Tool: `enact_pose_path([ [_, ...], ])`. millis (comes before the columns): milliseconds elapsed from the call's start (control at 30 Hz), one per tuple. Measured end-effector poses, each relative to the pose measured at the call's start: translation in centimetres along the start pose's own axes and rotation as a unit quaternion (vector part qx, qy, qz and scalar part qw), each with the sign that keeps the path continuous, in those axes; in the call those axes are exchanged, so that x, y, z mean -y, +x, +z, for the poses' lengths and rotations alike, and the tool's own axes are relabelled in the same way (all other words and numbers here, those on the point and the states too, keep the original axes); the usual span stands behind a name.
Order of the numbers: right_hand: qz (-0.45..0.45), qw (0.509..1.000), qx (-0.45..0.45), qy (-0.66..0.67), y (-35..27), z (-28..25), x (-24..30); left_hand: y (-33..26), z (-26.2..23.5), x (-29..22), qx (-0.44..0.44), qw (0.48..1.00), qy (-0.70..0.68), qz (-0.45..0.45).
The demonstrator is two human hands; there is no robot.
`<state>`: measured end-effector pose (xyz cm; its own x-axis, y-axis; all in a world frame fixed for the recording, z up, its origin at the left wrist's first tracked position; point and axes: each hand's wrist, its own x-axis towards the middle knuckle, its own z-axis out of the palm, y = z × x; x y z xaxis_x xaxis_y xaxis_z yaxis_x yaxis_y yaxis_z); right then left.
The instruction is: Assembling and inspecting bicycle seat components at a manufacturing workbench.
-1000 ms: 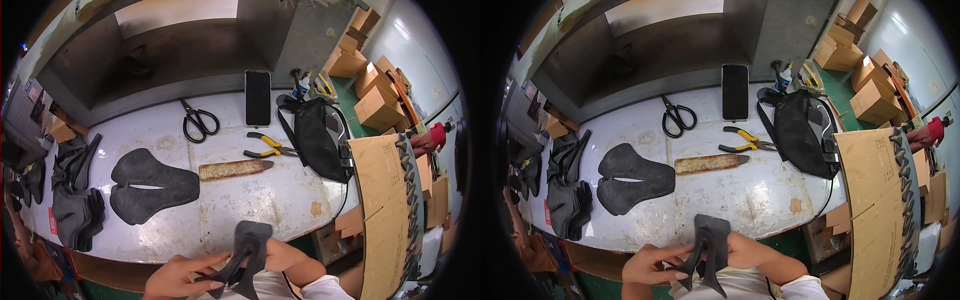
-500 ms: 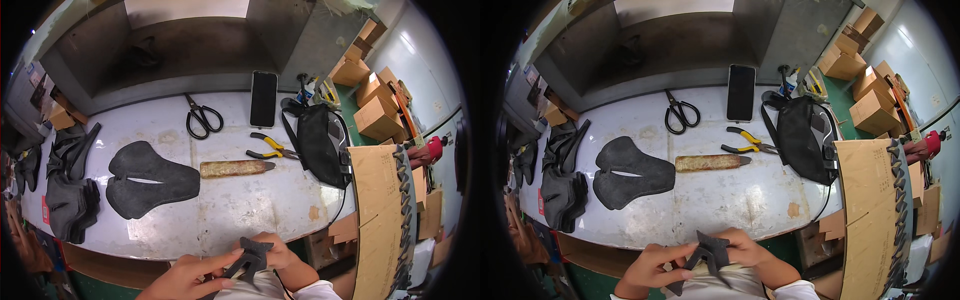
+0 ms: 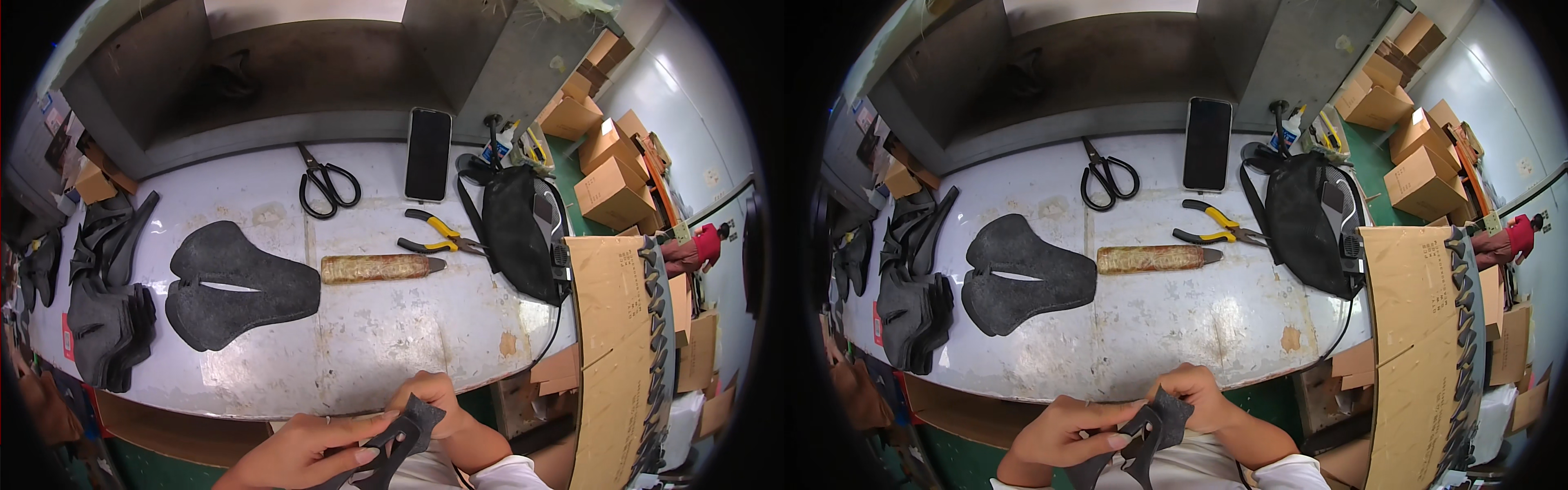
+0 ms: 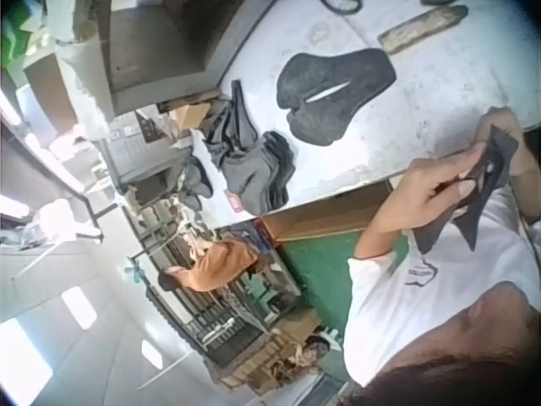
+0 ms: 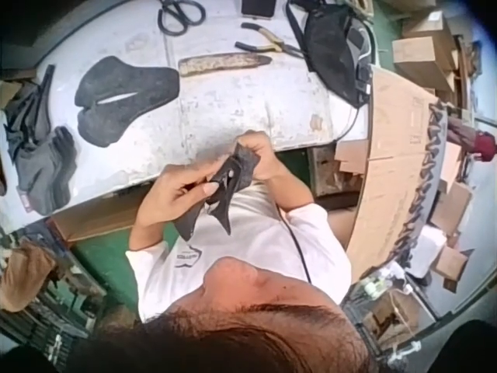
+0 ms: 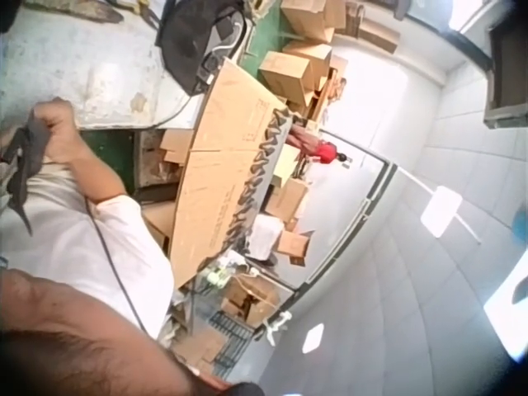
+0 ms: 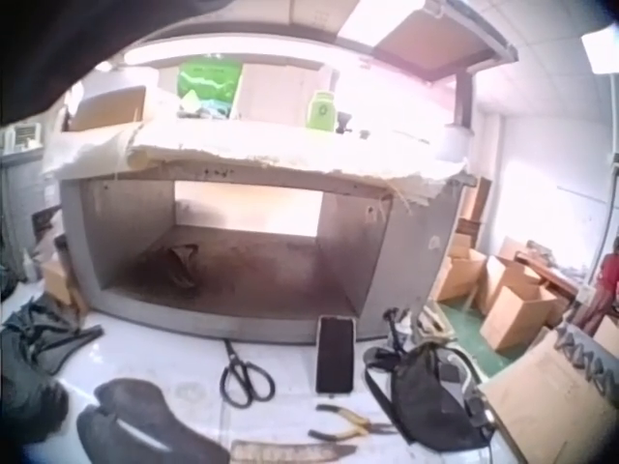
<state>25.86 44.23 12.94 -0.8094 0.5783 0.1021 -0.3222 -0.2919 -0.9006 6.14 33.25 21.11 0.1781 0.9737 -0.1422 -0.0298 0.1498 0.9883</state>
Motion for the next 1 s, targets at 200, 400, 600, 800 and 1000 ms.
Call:
enact_pose_path([
  [200,0.075,0.991,0.030,0.108,-0.3,0.5,0.3,-0.2,0.0,-0.7,-0.005,0.992,0.110,0.062],
  [400,-0.051,0.982,-0.098,-0.150,-1.2,2.3,0.8,-0.1,1.5,0.3,-0.052,0.993,0.076,0.072],
  [600,0.135,0.978,-0.084,0.137,-0.9,1.8,1.8,-0.8,0.7,1.3,-0.031,0.997,0.052,0.049],
  [800,0.212,0.967,-0.032,0.139,-0.4,2.2,1.4,-1.4,0.6,1.4,-0.082,0.995,0.041,0.040],
  [1000,0.222,0.963,-0.075,0.134,0.0,2.8,2.1,-0.7,1.6,2.2,-0.109,0.982,0.076,0.131],
])
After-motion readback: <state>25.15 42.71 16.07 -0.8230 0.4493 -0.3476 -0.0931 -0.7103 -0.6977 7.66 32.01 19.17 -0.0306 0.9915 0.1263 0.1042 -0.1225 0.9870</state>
